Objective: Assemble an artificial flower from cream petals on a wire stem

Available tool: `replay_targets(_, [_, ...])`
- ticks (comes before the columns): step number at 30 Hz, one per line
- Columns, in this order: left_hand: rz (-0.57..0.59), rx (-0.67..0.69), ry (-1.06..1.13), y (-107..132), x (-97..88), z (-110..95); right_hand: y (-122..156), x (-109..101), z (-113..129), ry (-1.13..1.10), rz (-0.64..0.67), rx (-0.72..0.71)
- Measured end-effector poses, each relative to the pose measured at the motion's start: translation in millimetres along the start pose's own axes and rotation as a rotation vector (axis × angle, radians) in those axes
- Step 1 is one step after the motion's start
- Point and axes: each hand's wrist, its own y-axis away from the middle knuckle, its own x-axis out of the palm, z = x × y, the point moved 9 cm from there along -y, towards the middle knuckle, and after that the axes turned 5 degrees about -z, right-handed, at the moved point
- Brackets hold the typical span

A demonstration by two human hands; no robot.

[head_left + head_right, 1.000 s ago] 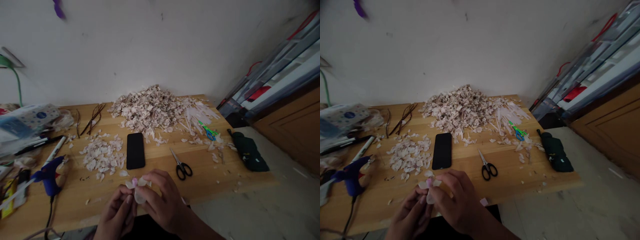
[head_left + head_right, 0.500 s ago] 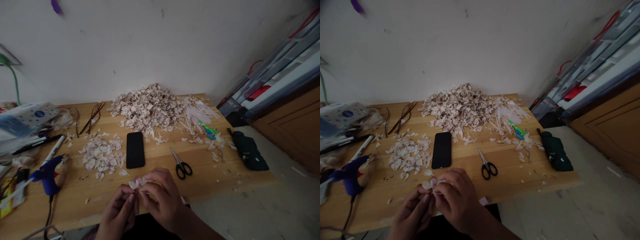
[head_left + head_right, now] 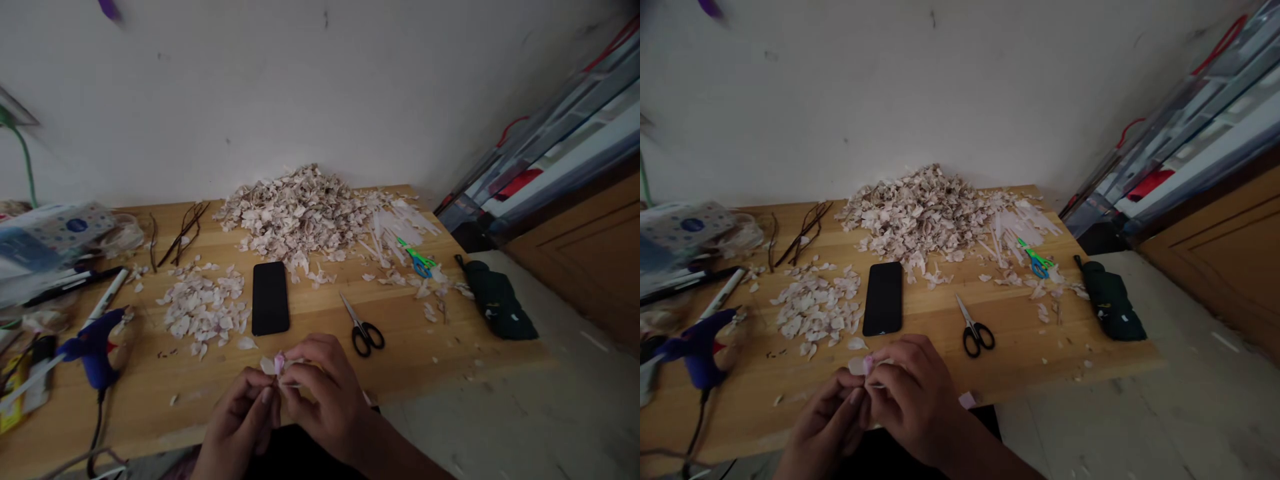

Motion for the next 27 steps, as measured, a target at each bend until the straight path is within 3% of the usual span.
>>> replay_targets(9, [0.034,0.034,-0.054,1.1,-1.2,1.7,0.0,-0.2,-5.4,0.002,0.010,0.032])
replay_targets(27, [-0.011,0.082,-0.146,-1.2,-6.8,-5.5,-1.0,5.2,-3.0,0.034,0.046,0.010])
